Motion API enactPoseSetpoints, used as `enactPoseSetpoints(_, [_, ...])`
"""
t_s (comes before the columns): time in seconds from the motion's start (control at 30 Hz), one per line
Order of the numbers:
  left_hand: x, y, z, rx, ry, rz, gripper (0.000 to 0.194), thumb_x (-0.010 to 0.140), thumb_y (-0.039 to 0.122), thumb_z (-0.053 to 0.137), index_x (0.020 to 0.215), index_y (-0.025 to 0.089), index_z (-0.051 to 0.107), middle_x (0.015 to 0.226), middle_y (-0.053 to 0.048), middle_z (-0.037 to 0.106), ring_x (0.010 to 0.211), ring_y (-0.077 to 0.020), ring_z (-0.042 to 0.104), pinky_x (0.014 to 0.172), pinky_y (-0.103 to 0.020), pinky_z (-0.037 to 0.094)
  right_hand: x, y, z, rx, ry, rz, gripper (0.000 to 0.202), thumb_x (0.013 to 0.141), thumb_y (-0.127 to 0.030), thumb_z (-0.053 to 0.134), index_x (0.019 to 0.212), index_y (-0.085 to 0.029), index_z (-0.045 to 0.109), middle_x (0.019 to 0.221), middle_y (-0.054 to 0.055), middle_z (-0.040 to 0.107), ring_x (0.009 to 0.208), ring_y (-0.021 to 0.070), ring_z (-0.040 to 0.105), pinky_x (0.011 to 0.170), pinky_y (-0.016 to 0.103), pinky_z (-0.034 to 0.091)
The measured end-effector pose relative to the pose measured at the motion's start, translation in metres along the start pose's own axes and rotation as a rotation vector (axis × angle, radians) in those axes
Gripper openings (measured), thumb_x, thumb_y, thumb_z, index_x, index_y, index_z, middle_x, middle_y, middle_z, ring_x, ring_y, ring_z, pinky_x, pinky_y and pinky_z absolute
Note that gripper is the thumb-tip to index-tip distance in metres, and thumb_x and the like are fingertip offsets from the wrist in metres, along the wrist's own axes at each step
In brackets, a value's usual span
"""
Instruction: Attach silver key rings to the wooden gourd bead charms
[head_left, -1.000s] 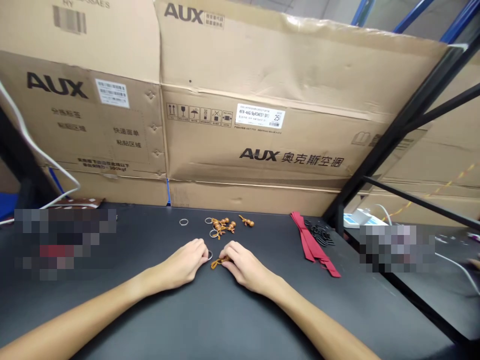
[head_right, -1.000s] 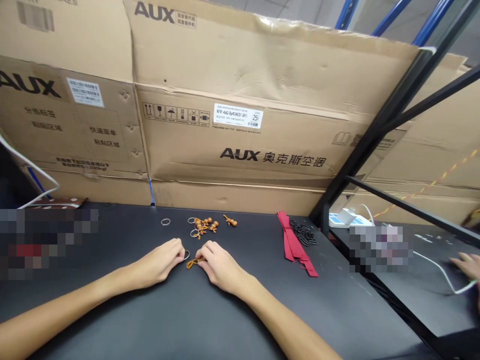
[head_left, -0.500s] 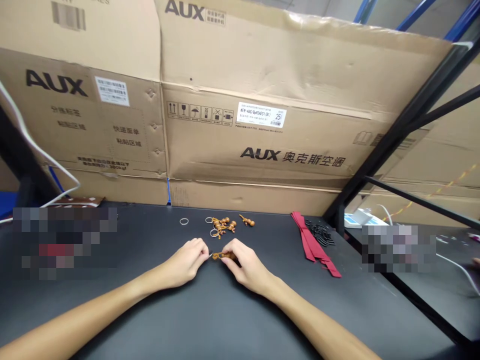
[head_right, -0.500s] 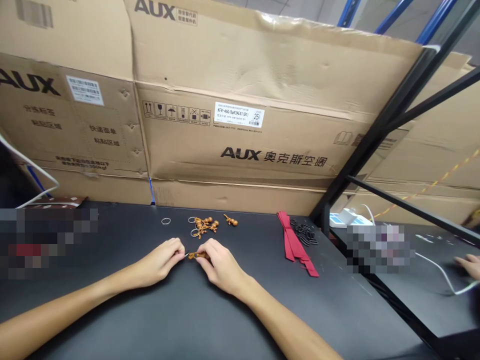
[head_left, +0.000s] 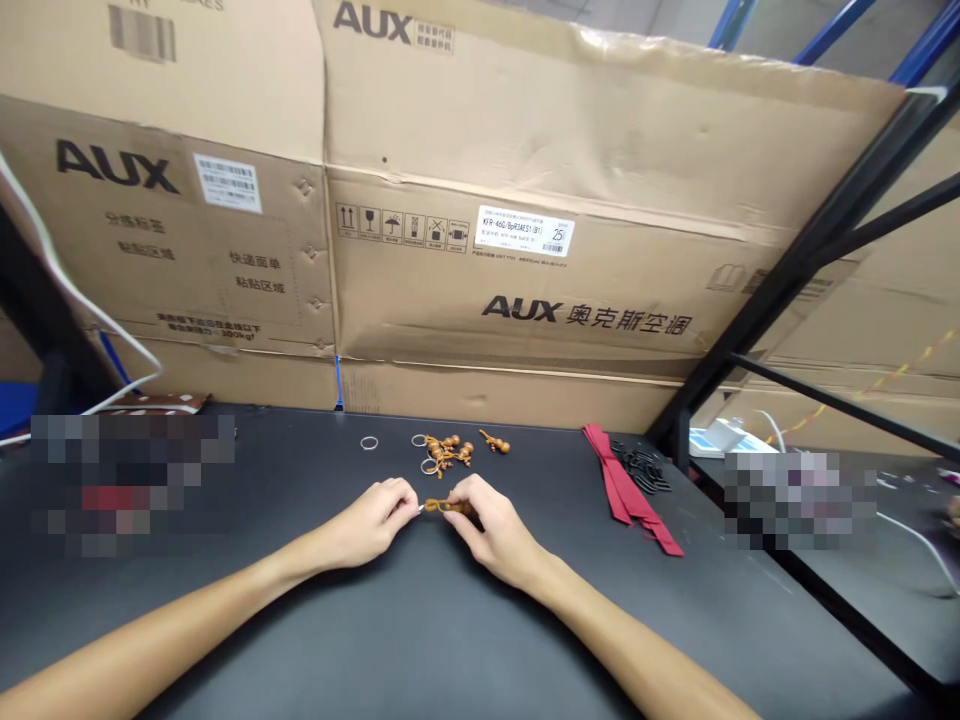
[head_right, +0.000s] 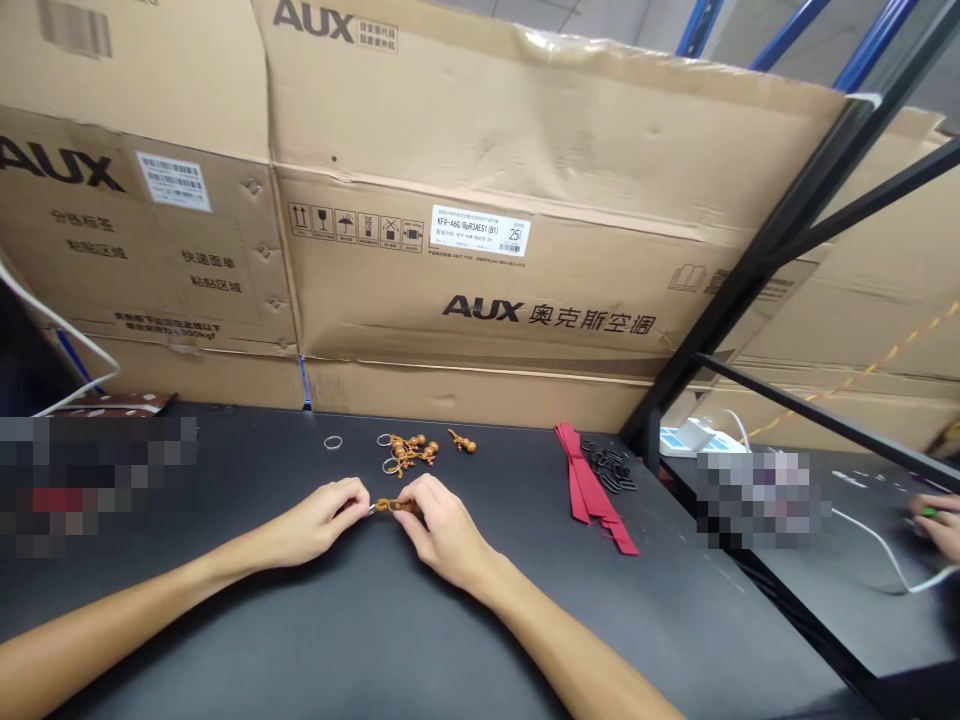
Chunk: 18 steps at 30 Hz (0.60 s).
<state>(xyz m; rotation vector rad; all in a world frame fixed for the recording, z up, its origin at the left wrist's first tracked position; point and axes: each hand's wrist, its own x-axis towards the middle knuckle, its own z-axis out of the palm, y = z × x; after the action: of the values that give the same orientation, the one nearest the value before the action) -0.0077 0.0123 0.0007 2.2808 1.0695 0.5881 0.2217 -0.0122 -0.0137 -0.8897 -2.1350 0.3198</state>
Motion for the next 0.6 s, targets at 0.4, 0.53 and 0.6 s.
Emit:
enactPoseSetpoints(0.4, [-0.0012, 0.0028, -0.0047, 0.0, -0.053, -0.013, 0.031, 0.098, 0.038, 0.035, 0.085, 0.019, 0.056, 0.087, -0.002, 0.06, 0.081, -0.0185, 0.053, 0.08, -0.03, 0.041, 0.0002, 0.0008, 0.0011, -0.04, -0.016, 0.03, 0.002, 0.095, -0.021, 0.049, 0.096, -0.021, 0.052, 0.088, 0.004, 0.055, 0.077, 0.0167, 0.055, 0.071, 0.029, 0.049])
enactPoseSetpoints(0.53, [-0.001, 0.0031, -0.0057, -0.006, -0.066, -0.004, 0.032, 0.098, 0.039, 0.034, 0.085, 0.019, 0.056, 0.087, -0.003, 0.06, 0.081, -0.0187, 0.053, 0.081, -0.03, 0.041, -0.0001, 0.0015, 0.0013, -0.052, -0.016, 0.022, 0.003, 0.095, -0.021, 0.049, 0.096, -0.021, 0.052, 0.088, 0.004, 0.056, 0.078, 0.0171, 0.056, 0.071, 0.028, 0.049])
enactPoseSetpoints(0.6, [-0.0008, 0.0033, -0.0061, -0.014, -0.07, -0.008, 0.033, 0.098, 0.04, 0.035, 0.085, 0.019, 0.057, 0.088, -0.003, 0.061, 0.082, -0.0188, 0.053, 0.081, -0.031, 0.041, -0.0001, 0.0015, 0.0011, -0.06, -0.016, 0.014, 0.004, 0.095, -0.021, 0.049, 0.097, -0.021, 0.053, 0.089, 0.004, 0.056, 0.078, 0.0171, 0.056, 0.071, 0.028, 0.05])
